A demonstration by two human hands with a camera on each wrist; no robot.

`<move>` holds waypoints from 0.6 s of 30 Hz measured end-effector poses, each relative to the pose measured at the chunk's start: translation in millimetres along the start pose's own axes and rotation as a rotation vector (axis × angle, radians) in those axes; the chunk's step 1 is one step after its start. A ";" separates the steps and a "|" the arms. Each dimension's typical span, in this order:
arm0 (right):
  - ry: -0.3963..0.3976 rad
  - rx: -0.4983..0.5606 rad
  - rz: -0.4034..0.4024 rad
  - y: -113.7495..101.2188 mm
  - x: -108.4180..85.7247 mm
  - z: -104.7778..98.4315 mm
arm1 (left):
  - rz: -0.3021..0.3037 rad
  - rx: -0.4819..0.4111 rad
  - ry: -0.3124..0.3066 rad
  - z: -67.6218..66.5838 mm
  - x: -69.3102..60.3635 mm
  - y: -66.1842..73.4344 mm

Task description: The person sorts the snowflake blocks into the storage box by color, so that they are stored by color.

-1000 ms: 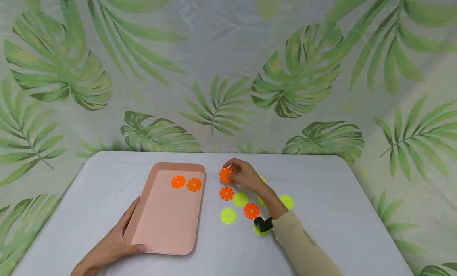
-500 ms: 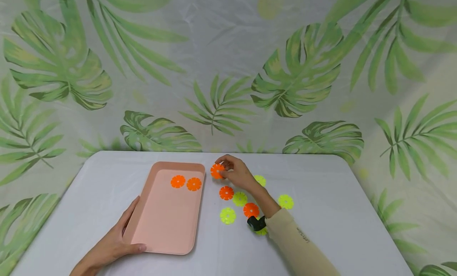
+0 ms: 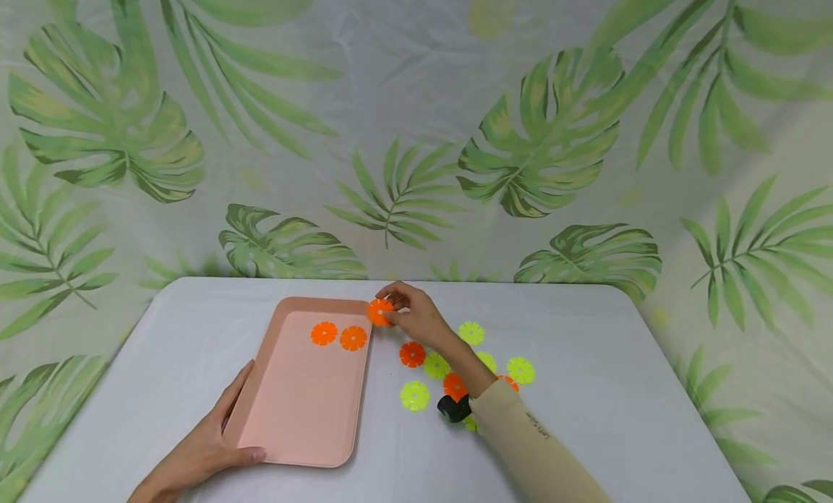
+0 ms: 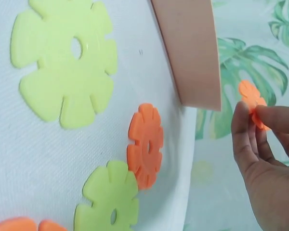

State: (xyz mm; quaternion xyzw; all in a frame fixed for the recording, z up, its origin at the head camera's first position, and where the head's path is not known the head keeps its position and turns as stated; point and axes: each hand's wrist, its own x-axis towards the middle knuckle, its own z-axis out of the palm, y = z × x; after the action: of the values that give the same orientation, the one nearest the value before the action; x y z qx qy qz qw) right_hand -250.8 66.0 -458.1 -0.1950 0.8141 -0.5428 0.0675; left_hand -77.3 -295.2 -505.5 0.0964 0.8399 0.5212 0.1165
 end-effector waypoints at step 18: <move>-0.031 -0.029 0.002 -7.8 6.1 21.2 | 0.007 -0.001 0.005 0.7 0.1 -3.3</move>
State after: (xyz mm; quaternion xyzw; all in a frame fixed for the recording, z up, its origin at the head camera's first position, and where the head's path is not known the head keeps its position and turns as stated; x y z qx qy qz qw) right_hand -247.7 42.8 -458.9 -0.2038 0.8210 -0.5276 0.0777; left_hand -77.4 -296.0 -508.7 0.0982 0.8395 0.5223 0.1126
